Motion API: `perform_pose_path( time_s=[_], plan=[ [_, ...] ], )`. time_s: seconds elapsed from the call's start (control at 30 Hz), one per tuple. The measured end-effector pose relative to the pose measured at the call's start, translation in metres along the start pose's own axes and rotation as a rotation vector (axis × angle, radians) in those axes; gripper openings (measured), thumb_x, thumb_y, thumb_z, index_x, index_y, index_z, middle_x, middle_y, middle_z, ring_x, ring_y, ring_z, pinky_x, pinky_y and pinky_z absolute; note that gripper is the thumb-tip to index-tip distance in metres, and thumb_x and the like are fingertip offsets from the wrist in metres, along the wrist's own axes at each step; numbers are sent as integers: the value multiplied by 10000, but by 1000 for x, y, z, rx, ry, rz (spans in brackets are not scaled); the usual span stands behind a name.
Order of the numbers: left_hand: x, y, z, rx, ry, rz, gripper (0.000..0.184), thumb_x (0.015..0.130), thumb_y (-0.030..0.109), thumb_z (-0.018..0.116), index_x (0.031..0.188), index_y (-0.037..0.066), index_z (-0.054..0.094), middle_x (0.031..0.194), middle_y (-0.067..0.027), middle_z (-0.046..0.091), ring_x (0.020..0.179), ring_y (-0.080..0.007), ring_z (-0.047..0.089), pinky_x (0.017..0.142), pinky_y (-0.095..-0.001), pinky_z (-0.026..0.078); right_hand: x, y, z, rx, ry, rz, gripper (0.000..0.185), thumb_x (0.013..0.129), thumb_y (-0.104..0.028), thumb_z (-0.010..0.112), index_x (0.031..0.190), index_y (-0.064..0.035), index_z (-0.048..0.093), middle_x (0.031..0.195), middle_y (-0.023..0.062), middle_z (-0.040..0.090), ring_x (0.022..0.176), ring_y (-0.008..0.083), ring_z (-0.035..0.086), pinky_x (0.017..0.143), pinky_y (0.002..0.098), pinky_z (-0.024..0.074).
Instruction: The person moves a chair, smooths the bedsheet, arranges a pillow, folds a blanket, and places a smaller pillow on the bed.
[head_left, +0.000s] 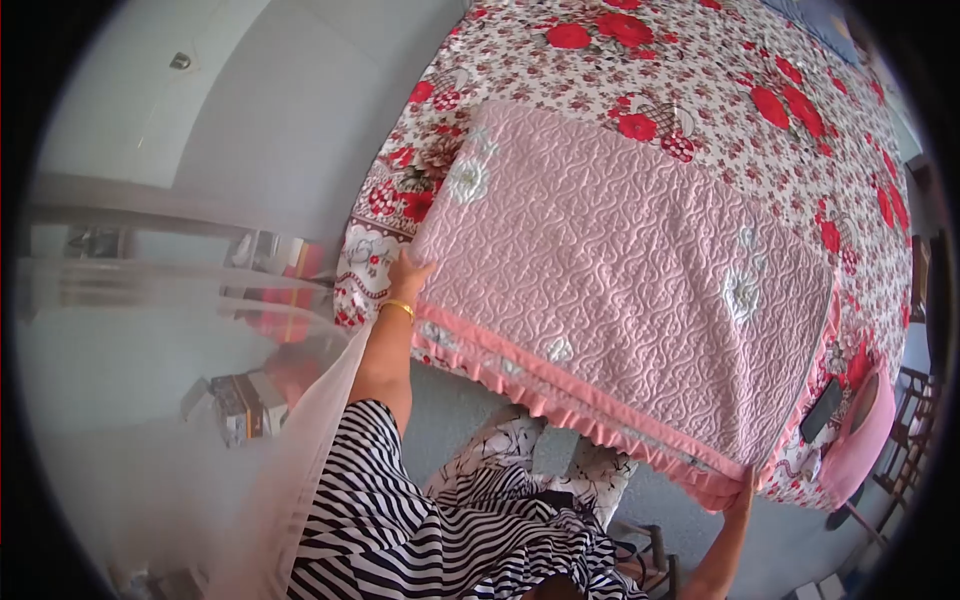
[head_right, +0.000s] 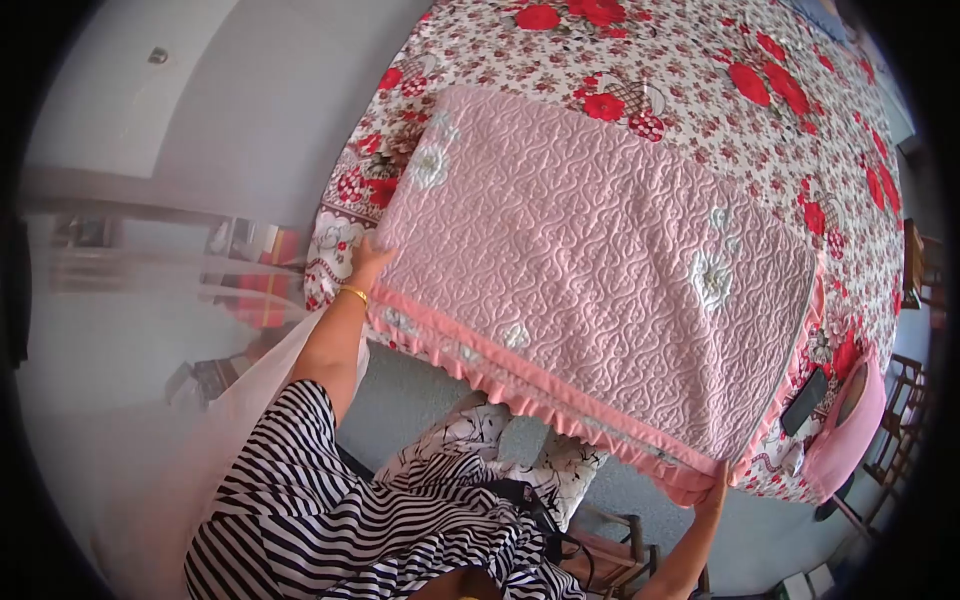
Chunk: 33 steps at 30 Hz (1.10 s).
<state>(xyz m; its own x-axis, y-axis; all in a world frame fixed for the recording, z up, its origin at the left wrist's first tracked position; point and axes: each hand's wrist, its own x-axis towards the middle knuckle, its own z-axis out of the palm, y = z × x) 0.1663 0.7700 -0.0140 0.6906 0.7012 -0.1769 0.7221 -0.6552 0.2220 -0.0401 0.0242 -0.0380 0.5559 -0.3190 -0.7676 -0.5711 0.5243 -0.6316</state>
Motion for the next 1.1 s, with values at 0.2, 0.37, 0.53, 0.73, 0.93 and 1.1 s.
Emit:
perform_pose_path(
  time_s=[0.2, 0.37, 0.53, 0.73, 0.93, 1.1],
  plan=[
    [-65, 61, 30, 53, 99, 836, 736, 623, 270, 701, 1253, 68, 378, 1305, -257, 294, 1212, -415, 273, 942, -508, 273, -44, -31, 47, 186, -64, 31, 394, 790, -230, 593, 1122, -58, 467, 1059, 104, 542, 961, 217, 541, 818, 354, 467],
    [-203, 146, 77, -105, -343, 1266, 674, 704, 301, 613, 1275, 65, 344, 1340, -205, 282, 1248, -390, 241, 958, -560, 223, -113, -71, 172, -50, -17, -288, 360, 780, -190, 586, 1074, -14, 475, 982, 101, 534, 893, 209, 540, 758, 328, 468],
    [-274, 136, 83, -92, -511, 1432, 595, 789, 319, 495, 1288, 47, 320, 1338, -186, 290, 1250, -328, 261, 968, -548, 214, -149, -88, 288, -143, -204, -237, 322, 786, -189, 557, 1039, 8, 529, 942, 109, 574, 827, 208, 571, 727, 316, 486],
    [-260, 76, 68, -915, -905, 418, 641, 770, 371, 511, 1290, 50, 315, 1326, -167, 302, 1227, -304, 287, 954, -503, 245, -185, -45, 466, -486, -894, -421, 165, 809, -126, 537, 914, -3, 566, 821, 55, 572, 692, 119, 546, 566, 263, 460],
    [-217, -2, 58, -1367, -711, -349, 689, 751, 423, 527, 1291, 52, 311, 1314, -148, 315, 1205, -280, 313, 940, -458, 276, -161, 65, 613, -873, -1292, -780, 534, 756, -214, 556, 1227, -49, 368, 894, 167, 605, 794, 294, 604, 707, 380, 471],
    [-192, -8, 58, -1499, -682, -465, 730, 736, 467, 540, 1292, 55, 307, 1304, -132, 326, 1186, -260, 334, 929, -421, 302, -114, 107, 611, -1095, -1003, -561, 637, 704, -292, 587, 1256, -86, 344, 927, 223, 584, 888, 370, 566, 779, 416, 437]
  ],
)
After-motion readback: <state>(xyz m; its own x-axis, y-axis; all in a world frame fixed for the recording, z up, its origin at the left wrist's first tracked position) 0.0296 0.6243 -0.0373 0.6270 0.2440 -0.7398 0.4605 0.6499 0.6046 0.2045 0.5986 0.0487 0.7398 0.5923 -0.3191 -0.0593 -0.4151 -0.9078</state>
